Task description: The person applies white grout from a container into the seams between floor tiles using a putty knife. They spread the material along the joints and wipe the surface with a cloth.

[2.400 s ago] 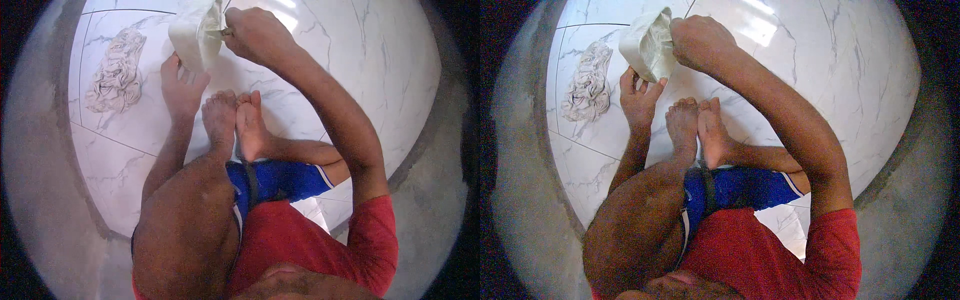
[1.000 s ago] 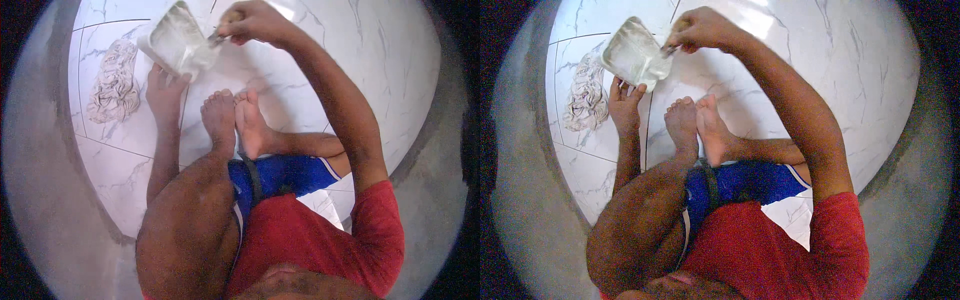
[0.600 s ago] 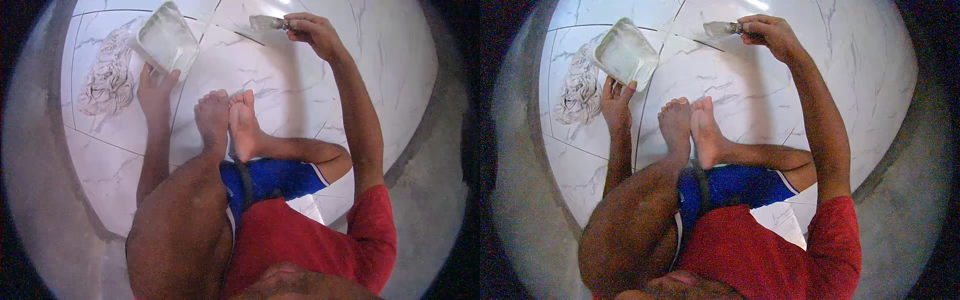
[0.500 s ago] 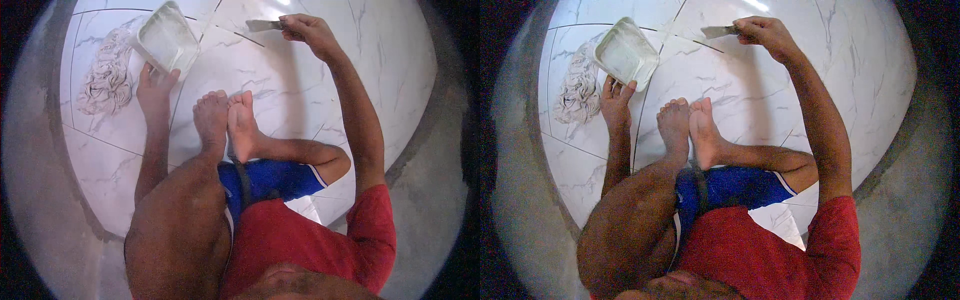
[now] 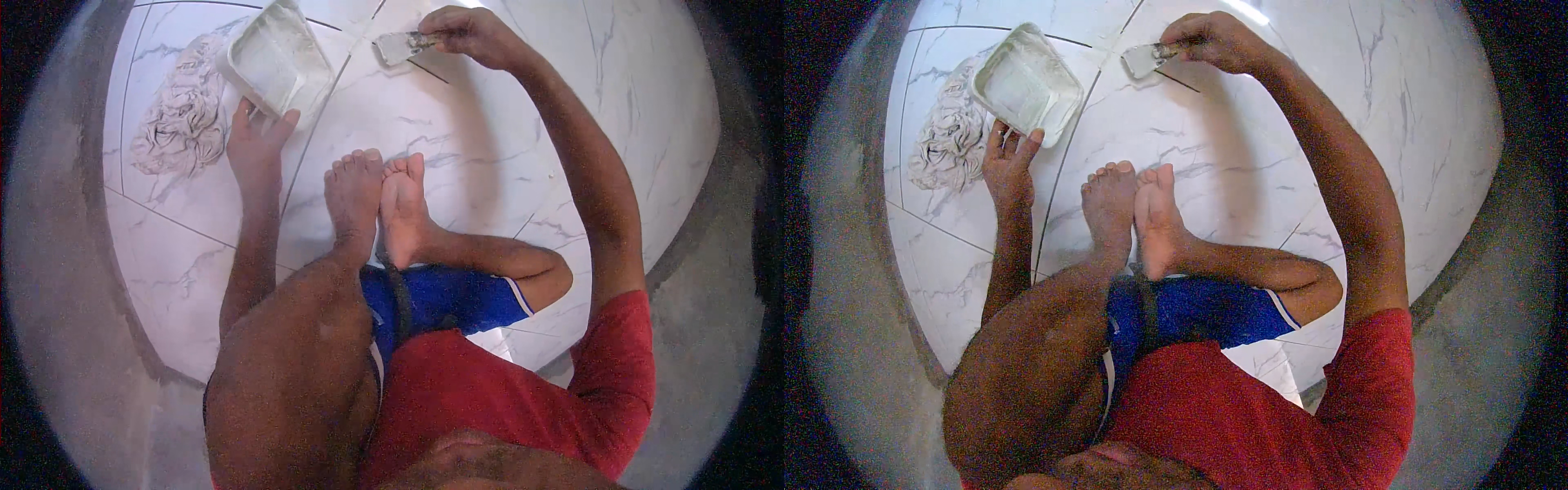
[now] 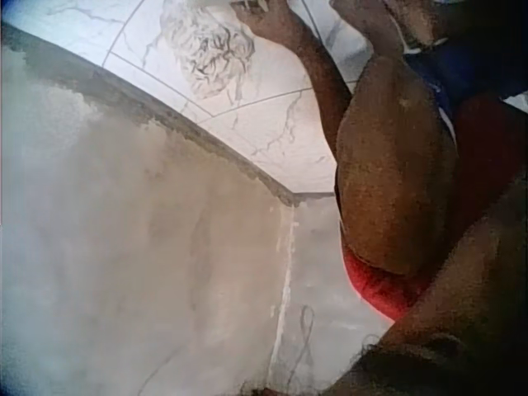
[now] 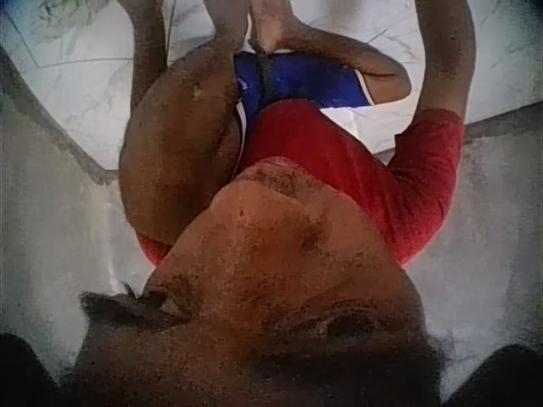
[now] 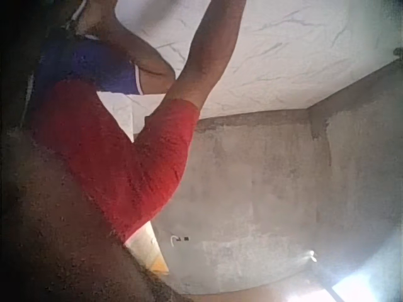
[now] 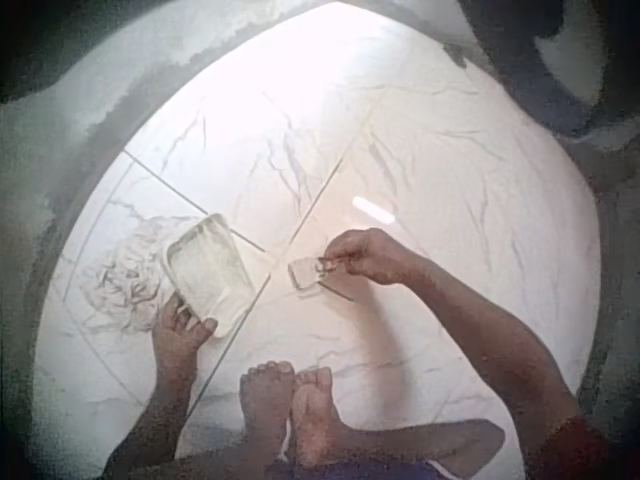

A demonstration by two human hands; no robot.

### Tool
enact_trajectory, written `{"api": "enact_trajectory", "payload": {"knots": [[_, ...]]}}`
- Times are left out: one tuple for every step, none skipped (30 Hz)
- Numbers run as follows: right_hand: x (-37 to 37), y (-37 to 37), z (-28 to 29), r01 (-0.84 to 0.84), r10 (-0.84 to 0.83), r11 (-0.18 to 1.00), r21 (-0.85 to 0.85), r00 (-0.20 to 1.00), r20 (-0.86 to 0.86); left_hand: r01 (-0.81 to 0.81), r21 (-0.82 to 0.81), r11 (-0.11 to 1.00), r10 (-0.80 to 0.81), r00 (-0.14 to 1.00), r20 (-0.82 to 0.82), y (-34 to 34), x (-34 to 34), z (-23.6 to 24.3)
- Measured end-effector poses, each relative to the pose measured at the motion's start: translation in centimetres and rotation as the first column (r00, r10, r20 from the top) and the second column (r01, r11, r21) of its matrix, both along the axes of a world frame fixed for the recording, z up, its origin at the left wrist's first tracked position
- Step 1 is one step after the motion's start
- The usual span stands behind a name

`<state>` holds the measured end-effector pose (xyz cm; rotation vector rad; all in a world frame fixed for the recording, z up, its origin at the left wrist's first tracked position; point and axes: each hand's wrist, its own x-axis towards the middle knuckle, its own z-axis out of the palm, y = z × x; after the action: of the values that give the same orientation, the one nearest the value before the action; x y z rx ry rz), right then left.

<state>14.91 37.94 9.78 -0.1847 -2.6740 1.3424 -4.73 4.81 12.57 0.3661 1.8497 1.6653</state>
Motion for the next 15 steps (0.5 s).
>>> {"api": "enact_trajectory", "payload": {"knots": [[-1.3, -0.4, 0.3, -0.011, 0.011, 1.000, -0.012, 1.000, -0.007, -0.007, -0.001, 1.000, 0.007, 1.000, -0.011, -0.6, -0.3, -0.1], [-2.5, -0.5, 1.1, 0.010, -0.009, 1.000, -0.007, 0.989, 0.147, -0.012, -0.005, 1.000, 0.012, 1.000, -0.011, -0.7, -0.3, 0.1], [-3.3, -0.8, 1.9, 0.030, -0.029, 1.000, 0.002, 0.954, 0.298, -0.031, 0.010, 0.999, 0.031, 0.999, 0.012, -0.9, -0.2, 0.4], [-3.5, 0.2, 1.8, -0.033, 0.032, 0.999, 0.001, 0.970, 0.241, -0.041, 0.037, 0.998, 0.040, 0.998, 0.043, -0.5, 0.0, 0.5], [-3.5, 0.7, 1.5, -0.029, 0.026, 1.000, 0.009, 0.969, 0.247, -0.037, 0.045, 0.998, 0.035, 0.998, 0.050, -0.3, -0.1, 0.2], [-3.5, 1.2, 1.3, -0.026, 0.023, 1.000, 0.008, 0.962, 0.274, -0.019, 0.043, 0.999, 0.018, 0.999, 0.040, -0.4, -0.3, -0.3], [-4.1, 0.7, 1.3, -0.035, 0.036, 0.999, -0.007, 0.955, 0.294, -0.013, 0.027, 1.000, 0.012, 1.000, 0.024, -0.8, -0.5, -0.3], [-4.3, 0.5, 1.8, -0.042, 0.043, 0.999, -0.011, 0.955, 0.295, -0.020, 0.023, 1.000, 0.019, 0.999, 0.025, -1.0, -0.5, -0.4], [-4.0, 0.7, 2.6, -0.071, 0.040, 0.995, 0.068, 0.926, 0.376, -0.024, 0.036, 0.999, 0.024, 1.000, 0.012, -1.2, -0.4, -0.5], [-3.9, 0.9, 3.5, -0.106, 0.029, 0.983, 0.148, 0.892, 0.450, -0.028, 0.051, 0.998, 0.028, 1.000, -0.006, -1.1, -0.5, -0.3], [-2.9, 1.7, 3.6, -0.064, 0.014, 0.993, 0.097, 0.894, 0.447, -0.032, 0.050, 0.998, 0.032, 0.999, -0.007, -1.1, -0.6, 0.0], [-2.1, 2.7, 3.8, -0.057, 0.016, 0.996, 0.072, 0.882, 0.471, -0.019, 0.049, 0.999, 0.020, 0.999, -0.026, -1.1, -0.7, 0.2], [-2.2, 2.7, 4.6, -0.051, 0.021, 0.998, 0.047, 0.867, 0.498, -0.008, 0.047, 0.999, 0.010, 0.999, -0.041, -1.3, -0.7, 0.1], [-2.3, 2.2, 4.9, -0.055, 0.025, 0.997, 0.045, 0.866, 0.500, -0.013, 0.045, 0.999, 0.014, 0.999, -0.039, -1.5, -0.8, -0.1], [-2.4, 1.3, 5.0, 0.010, -0.009, 1.000, 0.000, 0.891, 0.454, -0.017, 0.036, 0.999, 0.018, 0.999, -0.036, -1.8, -1.0, -0.4]]}}
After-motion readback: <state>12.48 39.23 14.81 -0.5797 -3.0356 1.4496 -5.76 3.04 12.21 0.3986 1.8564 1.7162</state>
